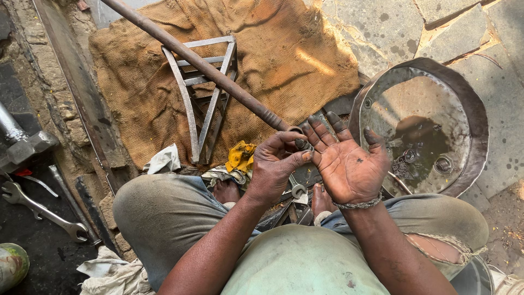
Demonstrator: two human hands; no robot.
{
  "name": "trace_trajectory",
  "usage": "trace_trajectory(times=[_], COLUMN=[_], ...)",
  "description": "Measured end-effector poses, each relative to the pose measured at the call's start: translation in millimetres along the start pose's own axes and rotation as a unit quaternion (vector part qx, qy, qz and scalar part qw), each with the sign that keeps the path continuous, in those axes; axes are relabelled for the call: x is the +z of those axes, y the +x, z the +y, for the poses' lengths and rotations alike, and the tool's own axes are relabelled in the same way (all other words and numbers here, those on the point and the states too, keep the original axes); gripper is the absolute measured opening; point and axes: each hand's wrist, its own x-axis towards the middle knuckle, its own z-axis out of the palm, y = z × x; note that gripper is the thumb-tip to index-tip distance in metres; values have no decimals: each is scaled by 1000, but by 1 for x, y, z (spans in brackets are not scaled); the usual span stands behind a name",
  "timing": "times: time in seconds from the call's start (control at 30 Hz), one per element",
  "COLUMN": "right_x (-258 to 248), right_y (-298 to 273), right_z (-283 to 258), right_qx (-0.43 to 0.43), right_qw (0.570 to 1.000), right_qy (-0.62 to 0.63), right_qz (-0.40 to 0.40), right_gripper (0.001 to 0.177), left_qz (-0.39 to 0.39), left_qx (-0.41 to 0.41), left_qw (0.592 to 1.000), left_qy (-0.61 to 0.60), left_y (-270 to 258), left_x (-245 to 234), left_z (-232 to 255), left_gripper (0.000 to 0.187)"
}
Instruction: The person cleans and handles a metal shaft and several small mechanical components, using a cloth to wipe grease and oil from the parts.
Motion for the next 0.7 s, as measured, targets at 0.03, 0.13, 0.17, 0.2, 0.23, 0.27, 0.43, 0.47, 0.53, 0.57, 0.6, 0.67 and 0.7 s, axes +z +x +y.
trace_trajectory(times=[0.03,0.13,0.17,0.2,0.23,0.27,0.43,0.47,0.53,0.57,0.6,0.67,0.7], right_x=[1,4,5,6,7,7,11,11,10,9,8,5,4], right_y=[0,0,0,2,3,5,5,4,2,2,1,5,6], right_z=[0,1,1,0,0,-1,-3,-3,-3,-3,-4,-7,-9], right_qx=[-3,-9,-12,-15,-25,-34,-192,-241,-266,-252,-238,-267,-281], right_qw=[1000,999,998,997,998,998,865,753,595,580,564,543,532], right_qy=[3,6,4,1,-7,-15,-455,-610,-758,-774,-790,-796,-799], right_qz=[12,49,62,75,61,46,87,56,25,26,28,-6,-24], right_gripper=[73,71,71,71,68,65,46,45,47,50,53,55,56], left_qz=[3,18,24,22,20,18,-16,-17,-48,-63,-71,-87,-91], left_qx=[4,12,14,19,24,29,-47,-64,-76,-82,-91,-107,-111], left_qw=[1000,1000,1000,1000,999,999,998,995,994,993,992,989,988], left_qy=[3,5,5,11,18,25,-34,-69,-62,-58,-59,-60,-56], left_y=[0,0,0,0,0,0,2,2,2,2,1,-1,-1], left_x=[1,2,2,2,2,1,-1,-1,-1,0,0,1,2], left_z=[0,1,1,0,0,1,9,11,15,17,19,21,22], left_gripper=[29,27,26,30,33,37,77,83,91,96,96,97,96])
